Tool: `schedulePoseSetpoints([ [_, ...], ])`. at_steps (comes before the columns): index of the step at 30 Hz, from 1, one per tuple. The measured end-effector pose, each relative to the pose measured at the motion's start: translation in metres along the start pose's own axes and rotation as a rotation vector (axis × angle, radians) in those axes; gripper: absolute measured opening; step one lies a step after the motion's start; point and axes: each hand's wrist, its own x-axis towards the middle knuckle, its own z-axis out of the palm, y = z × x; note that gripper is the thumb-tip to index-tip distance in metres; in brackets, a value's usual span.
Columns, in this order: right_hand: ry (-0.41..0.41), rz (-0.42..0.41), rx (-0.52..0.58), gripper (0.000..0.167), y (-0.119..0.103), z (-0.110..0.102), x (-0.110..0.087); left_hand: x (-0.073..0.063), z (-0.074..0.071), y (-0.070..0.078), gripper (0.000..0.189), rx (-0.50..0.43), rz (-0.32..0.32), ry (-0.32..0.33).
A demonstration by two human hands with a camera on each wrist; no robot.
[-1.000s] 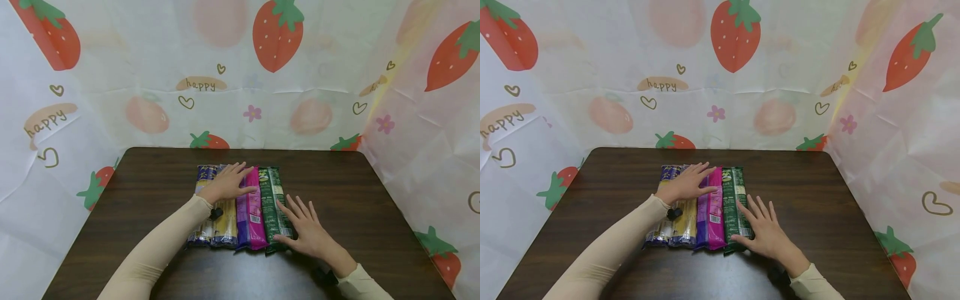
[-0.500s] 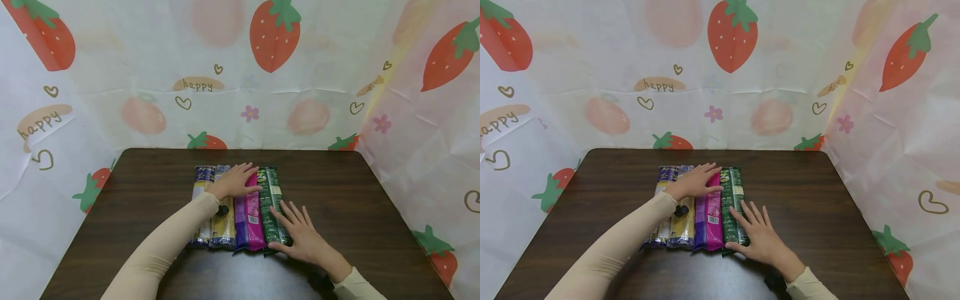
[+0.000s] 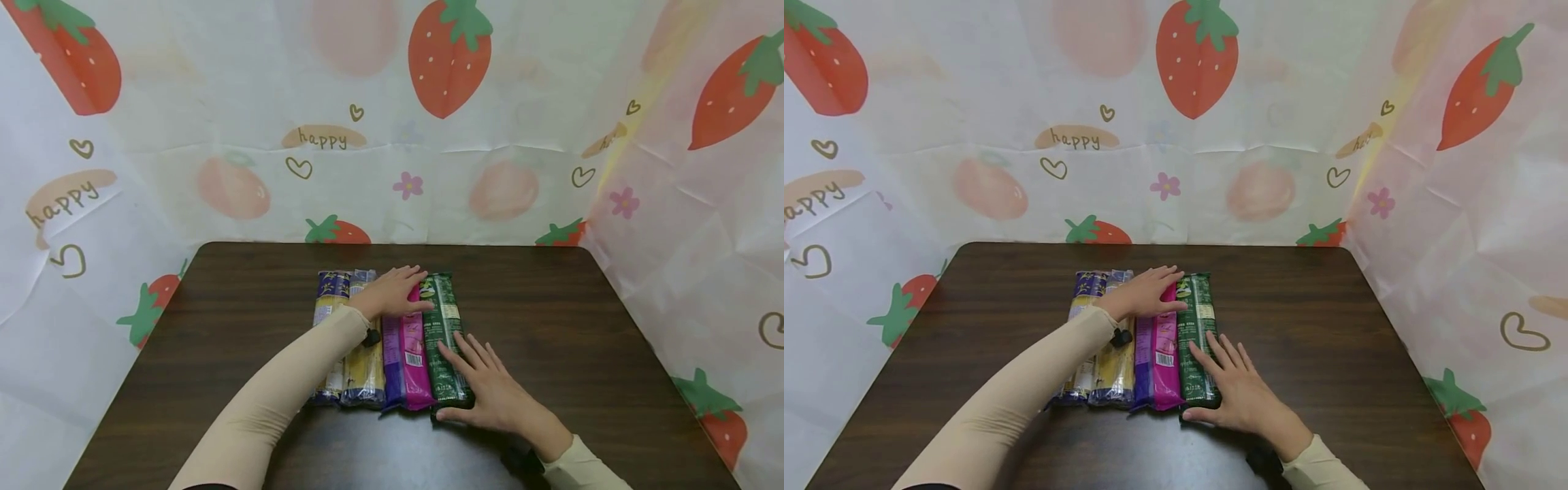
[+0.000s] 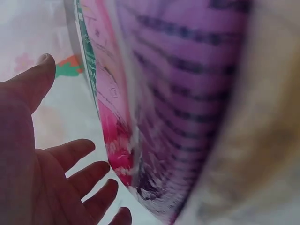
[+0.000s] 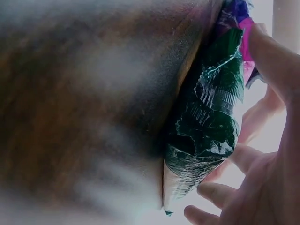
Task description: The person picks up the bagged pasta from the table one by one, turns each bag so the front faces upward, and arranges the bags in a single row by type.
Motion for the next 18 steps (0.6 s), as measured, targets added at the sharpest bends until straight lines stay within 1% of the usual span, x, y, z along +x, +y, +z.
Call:
schedulePoseSetpoints([
  [4,-0.023,-0.004,-0.003,0.118,0.002,-0.001,-0.001,0.007,-0.002,0.005,0.088,0.012,0.019,-0.02],
  [7,-0.036,0.001,0.018,0.12,0.002,-0.001,-0.001,0.012,-0.002,0.008,0.086,0.008,0.015,-0.037],
  [12,-0.042,0.027,0.104,0.119,0.002,0.0,0.001,0.02,-0.004,0.01,0.085,0.01,-0.03,-0.064],
  [14,-0.047,0.052,0.126,0.119,0.001,-0.001,0.002,0.023,-0.005,0.01,0.084,0.017,-0.045,-0.073],
  [16,-0.054,0.076,0.123,0.119,-0.001,-0.001,0.004,0.027,-0.006,0.01,0.083,0.029,-0.058,-0.081],
  [18,-0.068,0.097,0.096,0.118,-0.002,-0.002,0.005,0.029,-0.006,0.011,0.081,0.048,-0.064,-0.083],
])
